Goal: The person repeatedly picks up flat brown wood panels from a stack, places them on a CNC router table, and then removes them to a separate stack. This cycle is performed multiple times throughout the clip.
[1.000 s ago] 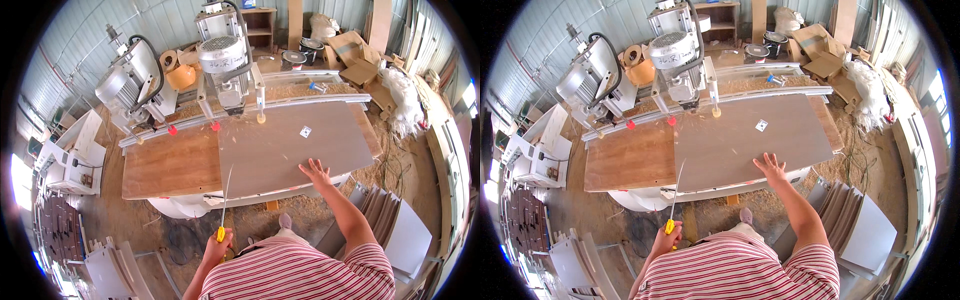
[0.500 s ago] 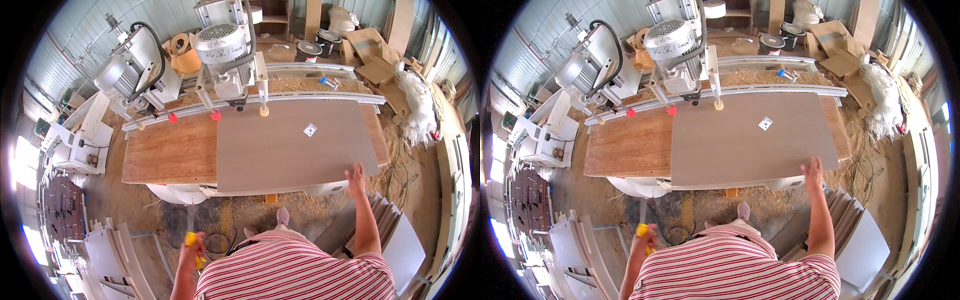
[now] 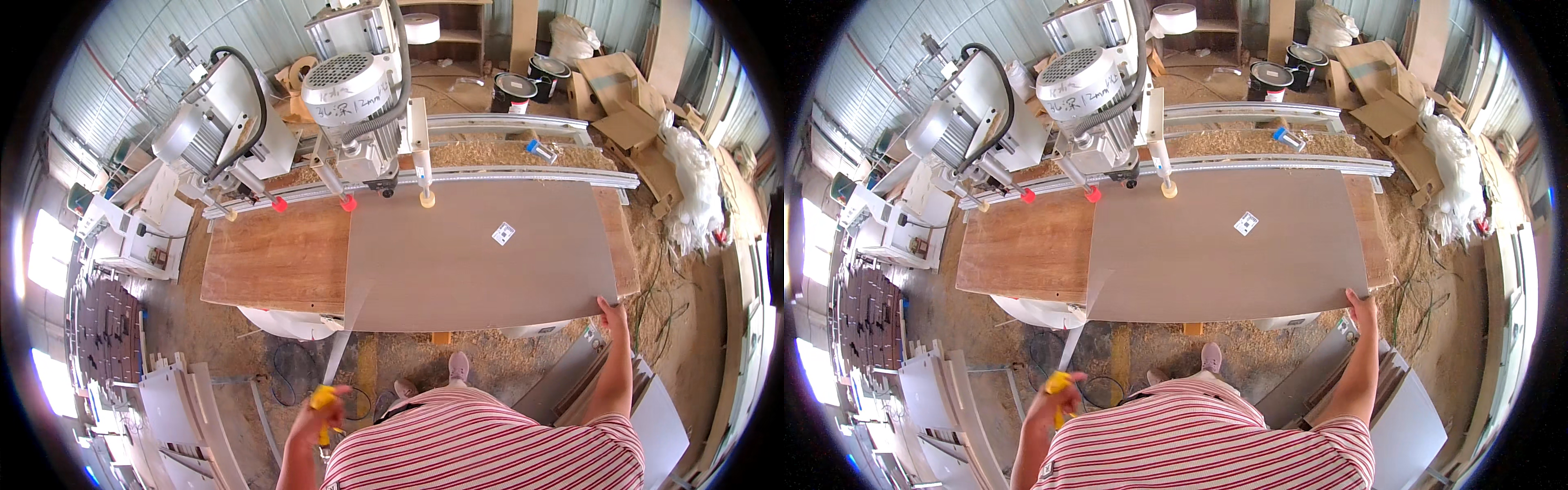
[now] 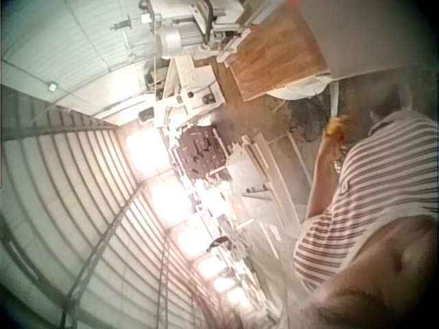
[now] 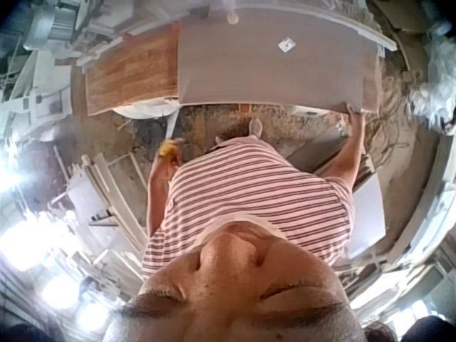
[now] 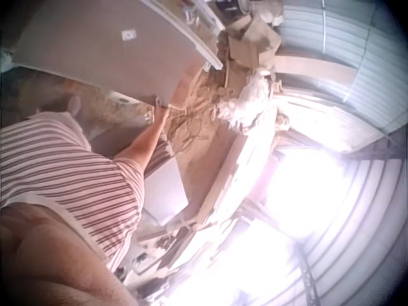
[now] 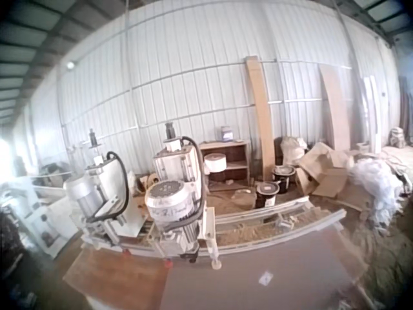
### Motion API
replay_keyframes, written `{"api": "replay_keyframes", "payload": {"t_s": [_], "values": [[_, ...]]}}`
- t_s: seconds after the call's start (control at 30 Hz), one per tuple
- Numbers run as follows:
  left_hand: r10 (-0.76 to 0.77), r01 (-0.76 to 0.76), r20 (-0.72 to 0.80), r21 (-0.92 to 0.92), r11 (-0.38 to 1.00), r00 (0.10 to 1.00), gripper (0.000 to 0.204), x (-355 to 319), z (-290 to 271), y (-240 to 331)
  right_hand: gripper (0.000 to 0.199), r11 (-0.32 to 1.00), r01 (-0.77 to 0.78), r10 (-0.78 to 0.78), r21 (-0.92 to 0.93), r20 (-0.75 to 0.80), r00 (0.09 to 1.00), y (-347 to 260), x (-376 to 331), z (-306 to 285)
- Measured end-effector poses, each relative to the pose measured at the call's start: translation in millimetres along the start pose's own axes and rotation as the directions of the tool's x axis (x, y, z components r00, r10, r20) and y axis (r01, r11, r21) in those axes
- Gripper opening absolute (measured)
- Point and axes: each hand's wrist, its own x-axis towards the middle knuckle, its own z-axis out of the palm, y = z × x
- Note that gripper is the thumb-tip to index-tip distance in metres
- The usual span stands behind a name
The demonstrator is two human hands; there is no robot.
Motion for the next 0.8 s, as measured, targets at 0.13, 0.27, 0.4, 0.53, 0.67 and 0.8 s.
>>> {"api": "replay_keyframes", "payload": {"t_s": [0.13, 0.27, 0.4, 0.53, 0.67, 0.8], "values": [[-0.057, 0.055, -0.045, -0.039, 0.998, 0.997, 0.034, 4.3, 26.9, 0.4, 0.031, 0.959, -0.061, 0.05, 0.276, 0.047, 0.998, -4.2, -7.2, 10.8], [-0.029, 0.028, -0.044, -0.018, 0.999, 0.999, 0.034, 17.6, 17.6, 3.5, 0.026, 0.945, -0.083, 0.069, 0.316, 0.055, 0.996, 17.0, -9.6, 17.9], [-0.029, 0.021, 0.057, 0.123, 0.992, 0.998, 0.035, 25.5, 14.2, 8.0, 0.032, 0.929, -0.093, 0.091, 0.358, 0.021, 0.996, 7.6, -49.9, 73.6], [0.004, -0.025, 0.135, 0.158, 0.987, 0.991, 0.038, 27.9, 0.4, 11.1, 0.038, 0.925, -0.057, 0.03, 0.375, 0.079, 0.996, -34.2, -123.1, 156.1], [0.025, -0.056, 0.137, 0.231, 0.971, 0.99, 0.039, 23.3, -31.2, 8.5, 0.053, 0.881, -0.097, 0.025, 0.463, 0.159, 0.987, -62.9, -178.5, 235.9], [0.021, -0.04, 0.089, 0.217, 0.975, 0.996, 0.035, 12.3, -75.9, -3.9, 0.072, 0.87, -0.185, 0.135, 0.457, 0.139, 0.981, -91.6, -238.6, 313.1]]}}
